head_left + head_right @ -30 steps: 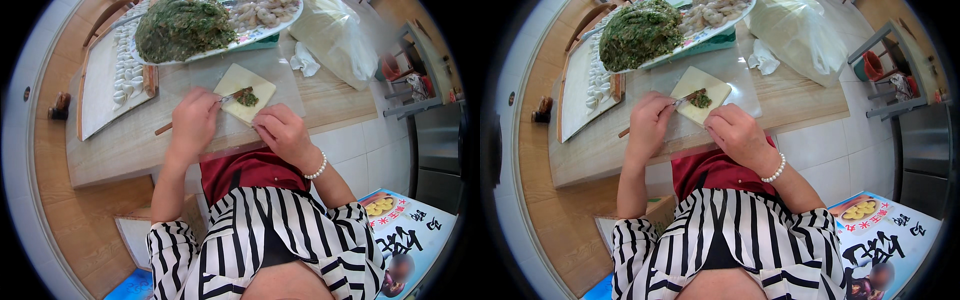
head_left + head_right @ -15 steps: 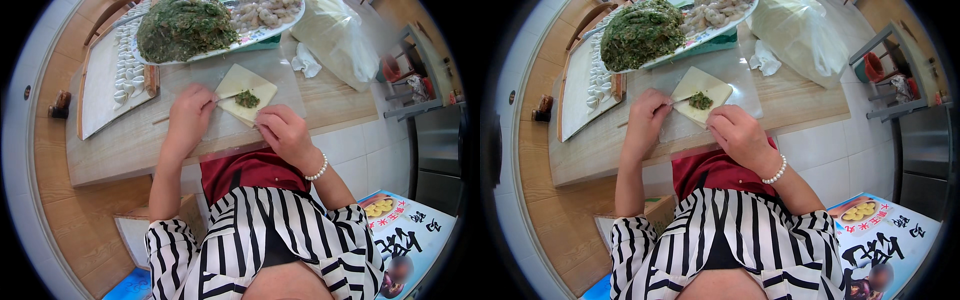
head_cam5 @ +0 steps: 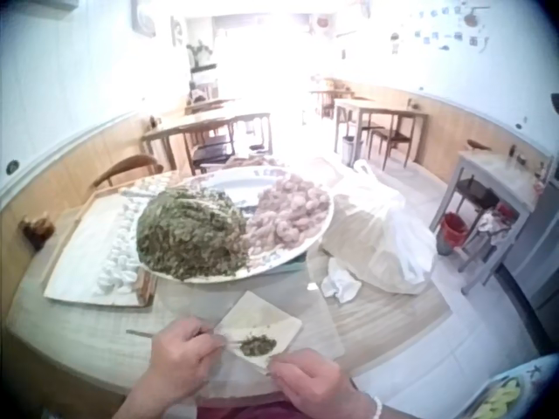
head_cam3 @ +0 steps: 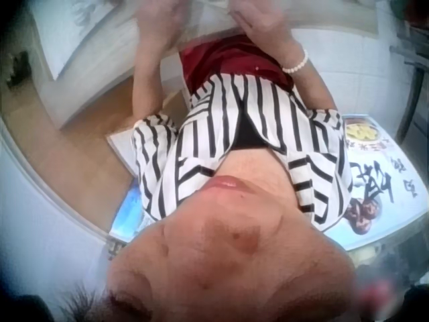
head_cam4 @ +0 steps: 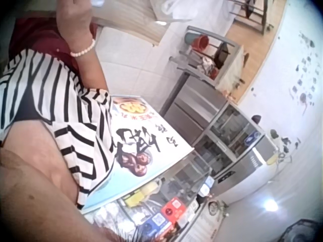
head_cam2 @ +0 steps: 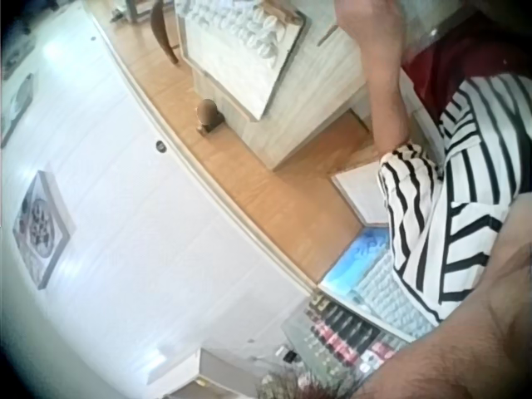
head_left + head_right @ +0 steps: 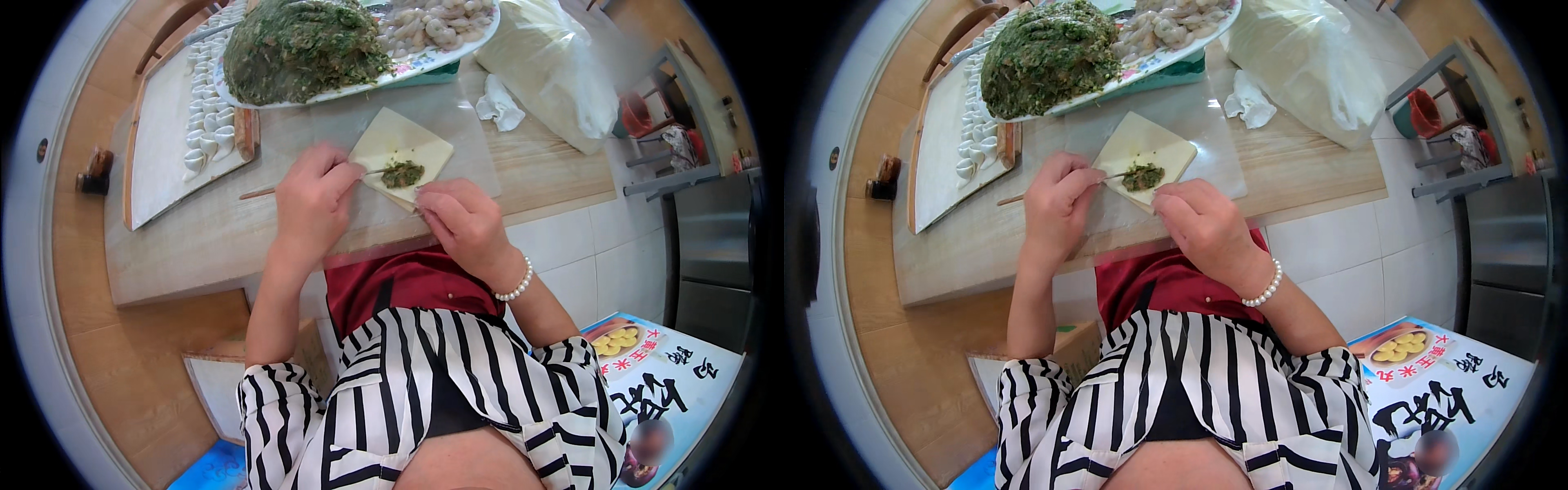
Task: The person using a pair of chopsticks to place a portion of meat filling and a shrimp onto a square wrapper, then folds and rolls the wrapper by hand before placing the finished wonton onto a wooden tray.
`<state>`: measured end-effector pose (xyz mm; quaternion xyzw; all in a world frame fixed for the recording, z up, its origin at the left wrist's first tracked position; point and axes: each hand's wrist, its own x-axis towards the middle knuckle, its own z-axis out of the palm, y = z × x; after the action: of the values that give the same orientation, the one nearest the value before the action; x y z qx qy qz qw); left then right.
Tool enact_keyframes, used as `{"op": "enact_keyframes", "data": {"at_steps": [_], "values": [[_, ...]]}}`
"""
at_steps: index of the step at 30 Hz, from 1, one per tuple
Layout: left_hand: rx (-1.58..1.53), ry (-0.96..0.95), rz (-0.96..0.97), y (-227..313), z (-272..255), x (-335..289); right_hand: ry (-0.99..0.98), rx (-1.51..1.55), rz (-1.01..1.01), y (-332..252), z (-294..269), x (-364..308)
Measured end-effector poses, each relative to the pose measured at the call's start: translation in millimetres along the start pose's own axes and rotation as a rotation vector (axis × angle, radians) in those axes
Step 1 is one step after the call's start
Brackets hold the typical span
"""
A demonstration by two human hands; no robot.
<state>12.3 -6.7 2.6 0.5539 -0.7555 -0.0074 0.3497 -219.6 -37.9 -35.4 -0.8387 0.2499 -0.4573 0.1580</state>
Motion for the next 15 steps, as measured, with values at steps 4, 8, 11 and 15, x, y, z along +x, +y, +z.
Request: {"op": "enact_keyframes", "data": {"at_steps": [4,8,11,15], "values": [[-0.044,0.020,-0.004,3.7,-9.0,1.7,0.003,0.001,0.004,2.3,0.6,-1.1],[-0.092,-0.058,0.008,5.6,-6.7,-2.9,-0.019,0.000,0.004,1.0,-0.2,-0.3],[-0.070,-0.037,-0.028,3.2,6.4,-8.9,-0.031,0.000,-0.002,-1.0,0.3,0.9],[-0.103,0.039,-0.117,12.8,-0.5,-9.6,-0.041,-0.002,-0.001,0.2,-0.3,0.8]]}}
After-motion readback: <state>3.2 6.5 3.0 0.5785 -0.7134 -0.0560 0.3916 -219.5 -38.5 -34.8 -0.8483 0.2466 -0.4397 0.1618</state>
